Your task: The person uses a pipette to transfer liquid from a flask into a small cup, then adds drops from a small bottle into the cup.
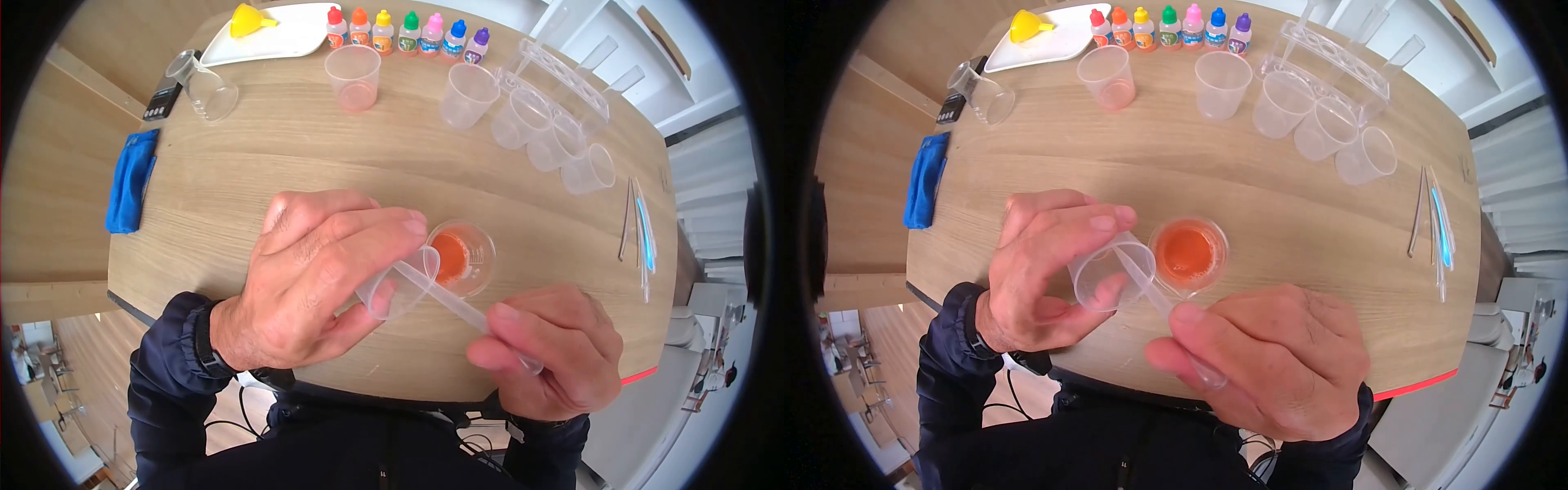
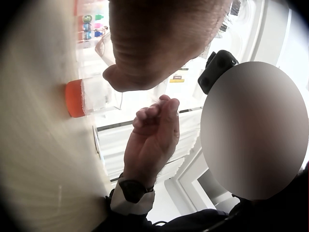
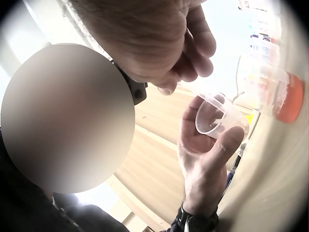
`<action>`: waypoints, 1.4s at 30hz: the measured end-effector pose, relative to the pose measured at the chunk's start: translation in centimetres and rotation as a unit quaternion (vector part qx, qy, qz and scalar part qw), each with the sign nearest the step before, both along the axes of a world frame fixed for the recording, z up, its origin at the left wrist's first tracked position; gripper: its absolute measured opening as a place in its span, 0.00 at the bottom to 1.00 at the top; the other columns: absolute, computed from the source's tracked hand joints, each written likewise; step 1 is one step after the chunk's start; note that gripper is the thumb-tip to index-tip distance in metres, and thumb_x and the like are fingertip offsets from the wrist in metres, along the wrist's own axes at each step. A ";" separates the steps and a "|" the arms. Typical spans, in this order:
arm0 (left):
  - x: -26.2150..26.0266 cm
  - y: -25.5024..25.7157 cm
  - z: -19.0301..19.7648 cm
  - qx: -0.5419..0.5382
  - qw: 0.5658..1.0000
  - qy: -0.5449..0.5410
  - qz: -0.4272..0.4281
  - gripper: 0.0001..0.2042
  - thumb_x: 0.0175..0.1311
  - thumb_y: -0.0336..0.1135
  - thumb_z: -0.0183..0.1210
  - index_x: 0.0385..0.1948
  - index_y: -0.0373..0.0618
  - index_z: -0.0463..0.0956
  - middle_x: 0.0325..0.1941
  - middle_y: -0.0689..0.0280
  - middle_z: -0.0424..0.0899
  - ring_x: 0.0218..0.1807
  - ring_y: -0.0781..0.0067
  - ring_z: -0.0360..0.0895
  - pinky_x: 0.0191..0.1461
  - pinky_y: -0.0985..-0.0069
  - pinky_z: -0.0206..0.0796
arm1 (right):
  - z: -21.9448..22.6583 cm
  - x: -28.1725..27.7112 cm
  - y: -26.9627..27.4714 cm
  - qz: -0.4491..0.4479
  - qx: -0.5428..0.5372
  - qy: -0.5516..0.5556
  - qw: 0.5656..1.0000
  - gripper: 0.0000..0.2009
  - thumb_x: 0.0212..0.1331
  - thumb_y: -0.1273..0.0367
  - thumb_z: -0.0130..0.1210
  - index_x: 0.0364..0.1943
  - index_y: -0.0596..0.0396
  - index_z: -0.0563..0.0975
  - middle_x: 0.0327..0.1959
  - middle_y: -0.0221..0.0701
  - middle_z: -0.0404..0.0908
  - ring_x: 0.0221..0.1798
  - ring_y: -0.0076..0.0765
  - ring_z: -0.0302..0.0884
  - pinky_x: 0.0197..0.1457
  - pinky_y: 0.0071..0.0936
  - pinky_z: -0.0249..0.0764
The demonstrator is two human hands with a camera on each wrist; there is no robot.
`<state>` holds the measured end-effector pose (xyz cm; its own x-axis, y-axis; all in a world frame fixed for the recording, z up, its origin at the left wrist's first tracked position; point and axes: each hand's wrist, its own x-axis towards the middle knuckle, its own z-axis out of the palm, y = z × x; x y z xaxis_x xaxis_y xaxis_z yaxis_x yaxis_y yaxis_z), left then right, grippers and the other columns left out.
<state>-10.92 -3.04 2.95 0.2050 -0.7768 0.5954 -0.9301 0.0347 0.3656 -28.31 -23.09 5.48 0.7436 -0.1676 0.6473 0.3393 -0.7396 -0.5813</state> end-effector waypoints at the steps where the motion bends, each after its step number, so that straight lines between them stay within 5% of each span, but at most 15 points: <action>1: 0.0 0.0 0.0 0.000 1.000 0.000 0.000 0.33 0.52 0.21 0.79 0.64 0.38 0.77 0.58 0.53 0.92 0.54 0.52 0.83 0.60 0.63 0.74 | 0.1 -0.1 -0.1 0.003 0.006 0.007 1.000 0.22 0.44 0.69 0.87 0.45 0.51 0.89 0.31 0.27 0.87 0.27 0.31 0.84 0.28 0.26 0.76; 13: 0.0 0.0 0.1 -0.004 1.000 -0.002 0.001 0.32 0.53 0.22 0.79 0.64 0.37 0.78 0.57 0.53 0.92 0.54 0.52 0.84 0.59 0.63 0.73 | 0.2 -0.2 -0.1 0.007 0.016 0.023 1.000 0.26 0.42 0.65 0.89 0.47 0.52 0.88 0.32 0.27 0.86 0.27 0.32 0.82 0.27 0.27 0.75; 19: 0.3 0.2 -0.1 0.004 1.000 0.000 0.014 0.33 0.52 0.21 0.77 0.64 0.37 0.77 0.58 0.53 0.91 0.55 0.52 0.83 0.62 0.61 0.73 | -0.1 -1.7 -2.5 0.043 0.090 -0.064 0.993 0.25 0.55 0.60 0.85 0.51 0.58 0.87 0.31 0.35 0.85 0.27 0.29 0.79 0.26 0.26 0.69; 22: 0.6 0.2 0.1 0.006 0.999 0.005 0.034 0.34 0.52 0.20 0.77 0.65 0.36 0.77 0.59 0.53 0.91 0.57 0.52 0.82 0.63 0.60 0.72 | 0.6 -3.1 -4.2 -0.014 0.059 -0.084 0.995 0.26 0.61 0.55 0.81 0.54 0.60 0.87 0.30 0.35 0.85 0.27 0.29 0.79 0.28 0.25 0.67; 27: 1.0 0.1 0.1 0.003 0.999 0.002 0.037 0.35 0.51 0.20 0.78 0.66 0.35 0.76 0.60 0.53 0.90 0.59 0.52 0.82 0.64 0.60 0.72 | 1.7 -3.4 -3.9 -0.123 0.046 -0.021 0.991 0.23 0.58 0.54 0.83 0.44 0.60 0.89 0.27 0.37 0.86 0.28 0.32 0.80 0.30 0.25 0.66; 32: 1.0 0.0 0.0 0.000 0.999 -0.004 0.036 0.35 0.52 0.21 0.78 0.66 0.35 0.76 0.59 0.52 0.90 0.58 0.52 0.82 0.64 0.60 0.72 | 1.4 -3.6 -3.9 -0.107 0.032 -0.038 0.993 0.20 0.57 0.57 0.83 0.41 0.58 0.89 0.30 0.39 0.88 0.25 0.33 0.79 0.29 0.25 0.65; 37: 0.7 0.1 0.2 0.001 0.999 -0.003 0.037 0.35 0.52 0.21 0.78 0.66 0.35 0.76 0.58 0.52 0.91 0.57 0.53 0.83 0.63 0.61 0.72 | 0.9 -2.7 -3.4 -0.050 0.133 -0.119 0.983 0.21 0.56 0.59 0.84 0.46 0.57 0.90 0.34 0.39 0.88 0.25 0.30 0.80 0.27 0.24 0.66; 42: 0.3 0.1 0.1 0.003 1.000 0.006 0.013 0.34 0.53 0.21 0.77 0.66 0.36 0.76 0.58 0.52 0.91 0.55 0.53 0.83 0.61 0.62 0.72 | 0.2 -1.4 -1.4 0.008 0.087 -0.029 0.996 0.25 0.50 0.59 0.87 0.49 0.56 0.90 0.34 0.35 0.87 0.27 0.30 0.80 0.27 0.25 0.69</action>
<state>-10.60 -2.92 3.01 0.2322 -0.7746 0.5883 -0.9265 0.0081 0.3763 -29.76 -24.50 5.72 0.7097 -0.2691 0.6511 0.3867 -0.6238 -0.6793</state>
